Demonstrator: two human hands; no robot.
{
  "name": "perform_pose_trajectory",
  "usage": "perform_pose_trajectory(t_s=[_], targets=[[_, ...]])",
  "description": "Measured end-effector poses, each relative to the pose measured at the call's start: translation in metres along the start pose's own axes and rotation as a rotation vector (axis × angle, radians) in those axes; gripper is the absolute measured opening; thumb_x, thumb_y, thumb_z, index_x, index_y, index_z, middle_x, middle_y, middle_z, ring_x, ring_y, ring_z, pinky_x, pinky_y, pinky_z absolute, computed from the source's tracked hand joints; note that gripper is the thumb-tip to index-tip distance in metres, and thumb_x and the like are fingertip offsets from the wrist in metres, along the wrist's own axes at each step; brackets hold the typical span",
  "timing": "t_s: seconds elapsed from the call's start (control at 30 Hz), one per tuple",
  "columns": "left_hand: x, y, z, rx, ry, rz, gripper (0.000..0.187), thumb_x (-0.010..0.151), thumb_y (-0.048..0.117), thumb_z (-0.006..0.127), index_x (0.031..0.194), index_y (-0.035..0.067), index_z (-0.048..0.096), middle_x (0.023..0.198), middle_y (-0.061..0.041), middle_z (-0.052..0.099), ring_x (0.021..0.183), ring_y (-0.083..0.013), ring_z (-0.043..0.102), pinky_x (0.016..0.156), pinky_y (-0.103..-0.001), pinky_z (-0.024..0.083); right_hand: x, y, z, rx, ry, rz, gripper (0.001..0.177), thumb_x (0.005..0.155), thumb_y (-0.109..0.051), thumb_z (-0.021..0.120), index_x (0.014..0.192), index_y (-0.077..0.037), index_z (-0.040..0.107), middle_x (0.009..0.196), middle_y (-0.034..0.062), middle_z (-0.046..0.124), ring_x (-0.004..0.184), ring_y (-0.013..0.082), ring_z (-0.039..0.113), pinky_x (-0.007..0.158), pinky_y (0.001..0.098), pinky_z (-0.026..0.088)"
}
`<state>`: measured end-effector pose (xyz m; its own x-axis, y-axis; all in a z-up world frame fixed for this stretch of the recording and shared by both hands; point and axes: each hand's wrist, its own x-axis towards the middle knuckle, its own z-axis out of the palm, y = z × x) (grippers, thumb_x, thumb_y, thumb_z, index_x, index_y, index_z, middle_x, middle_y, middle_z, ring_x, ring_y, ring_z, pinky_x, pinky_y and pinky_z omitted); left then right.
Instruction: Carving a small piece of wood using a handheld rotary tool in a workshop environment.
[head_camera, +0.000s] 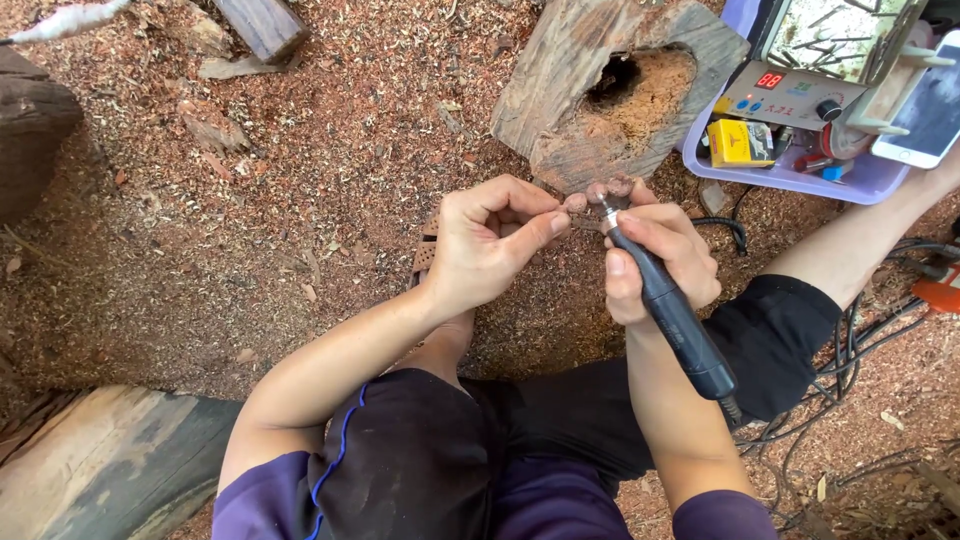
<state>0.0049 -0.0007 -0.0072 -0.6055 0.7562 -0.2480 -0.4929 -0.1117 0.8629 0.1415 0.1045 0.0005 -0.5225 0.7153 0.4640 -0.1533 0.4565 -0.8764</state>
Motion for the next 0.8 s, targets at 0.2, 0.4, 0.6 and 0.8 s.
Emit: perform_pose_trajectory(t_s=[0.2,0.4,0.6,0.8], targets=[[0.0,0.017,0.002,0.248,-0.049,0.161,0.011,0.083,-0.004,0.081,0.093,-0.003,0.075,0.086,-0.019,0.073,0.069,-0.0263,0.077,0.056,-0.032,0.066,-0.002,-0.008,-0.007,-0.011,0.034,0.006,0.023,0.09,-0.007,0.071,0.098,0.014,0.068,0.076,0.0223,0.068,0.072,0.0264,0.069,0.103,0.0608,0.057],[0.002,0.021,0.005,0.448,-0.089,0.368,0.016,0.085,-0.002,0.08,0.099,0.002,0.078,0.086,-0.014,0.073,0.071,-0.0253,0.077,0.057,-0.032,0.067,-0.004,-0.01,-0.007,-0.03,0.055,0.005,0.025,0.09,-0.005,0.071,0.099,0.018,0.065,0.075,0.0247,0.066,0.073,0.0304,0.069,0.098,0.0666,0.057],[0.004,0.019,0.005,0.511,-0.095,0.472,0.016,0.087,0.0,0.078,0.102,0.004,0.078,0.087,-0.012,0.071,0.069,-0.023,0.075,0.052,-0.031,0.063,0.0,-0.011,-0.006,-0.056,0.052,-0.032,0.023,0.092,-0.006,0.071,0.101,0.015,0.068,0.075,0.0217,0.067,0.077,0.0263,0.068,0.101,0.0654,0.055],[0.002,0.017,0.005,0.541,-0.085,0.499,0.012,0.087,0.001,0.078,0.099,0.004,0.079,0.084,-0.012,0.07,0.062,-0.0195,0.07,0.047,-0.027,0.058,0.002,-0.012,-0.006,-0.062,0.042,-0.014,0.023,0.092,-0.006,0.071,0.101,0.015,0.068,0.077,0.0234,0.068,0.077,0.0266,0.068,0.101,0.0652,0.056]])
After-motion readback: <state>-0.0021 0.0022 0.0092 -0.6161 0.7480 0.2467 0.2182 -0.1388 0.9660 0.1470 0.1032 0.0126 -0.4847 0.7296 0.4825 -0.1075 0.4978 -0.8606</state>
